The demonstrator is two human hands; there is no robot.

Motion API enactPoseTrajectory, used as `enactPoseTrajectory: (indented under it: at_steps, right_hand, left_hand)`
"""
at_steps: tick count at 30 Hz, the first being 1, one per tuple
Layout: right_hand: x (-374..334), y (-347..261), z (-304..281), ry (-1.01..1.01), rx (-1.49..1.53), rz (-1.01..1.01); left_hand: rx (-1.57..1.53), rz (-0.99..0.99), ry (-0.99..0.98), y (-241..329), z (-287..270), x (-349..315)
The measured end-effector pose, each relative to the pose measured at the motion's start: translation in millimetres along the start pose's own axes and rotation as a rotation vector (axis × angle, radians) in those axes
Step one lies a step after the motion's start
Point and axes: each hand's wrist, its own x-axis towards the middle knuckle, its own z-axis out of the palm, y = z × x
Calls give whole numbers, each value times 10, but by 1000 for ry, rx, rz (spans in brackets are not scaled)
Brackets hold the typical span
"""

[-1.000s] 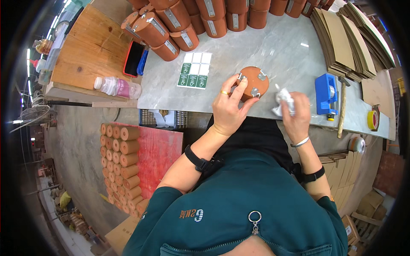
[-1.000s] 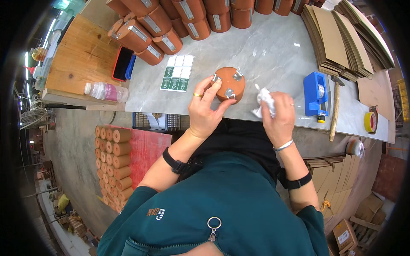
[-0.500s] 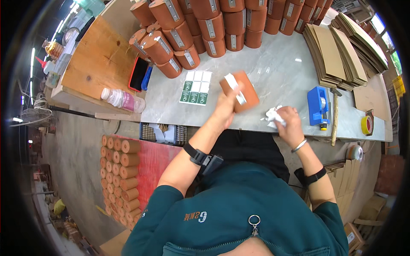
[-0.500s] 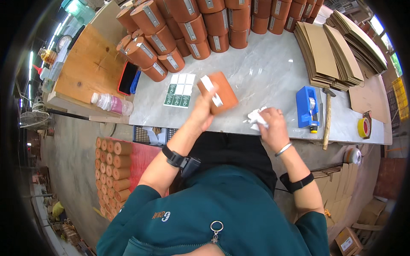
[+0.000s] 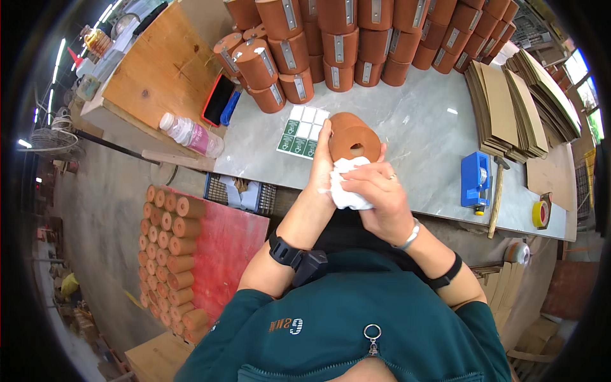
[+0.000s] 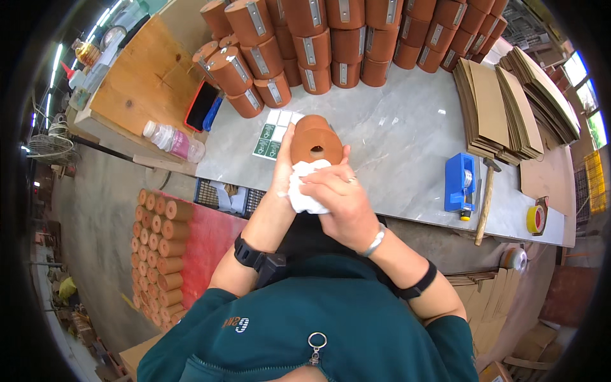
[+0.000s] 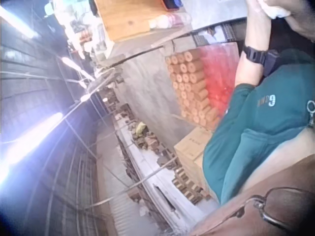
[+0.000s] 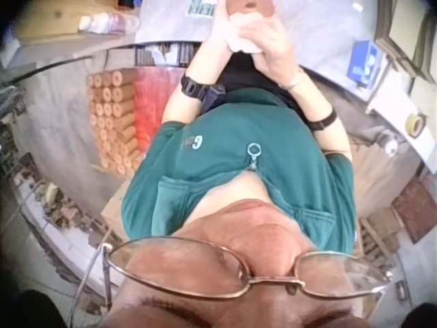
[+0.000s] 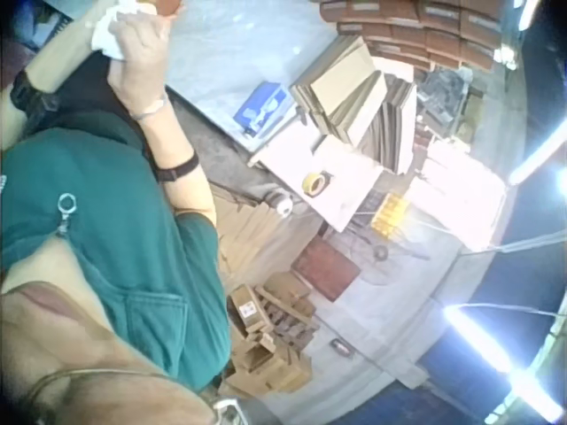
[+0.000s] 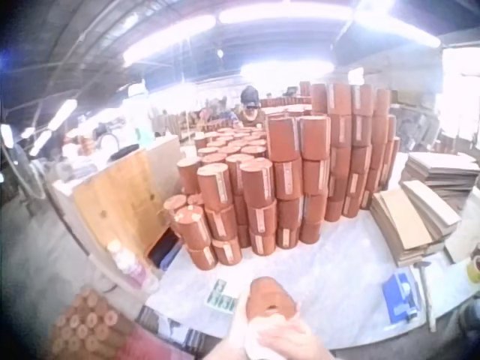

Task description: Applying adhesive labels to cylindrical brown products and wrapping them in protective cardboard.

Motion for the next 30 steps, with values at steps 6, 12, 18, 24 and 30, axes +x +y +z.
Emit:
enactPoseTrajectory:
  at_steps: [6,12,18,24,30]
  right_hand:
    - [-163,-80,-476,47,196,377]
    - [156,101,-414,223,-113,139]
    - [122,320,-243,462,-109,194]
    - [-12,383,-301,204,-346,-42]
    - [168,640,-478,219,-193,95]
  left_hand:
    - [-136,-50,171,-20,74,-17]
    - [1,-83,209,-231,170,-25]
    - [-1,-31,167,-294,256,-123]
    - [-37,-2,204,-383,247,-126]
    - [-39,-35,285,-448,260,-138]
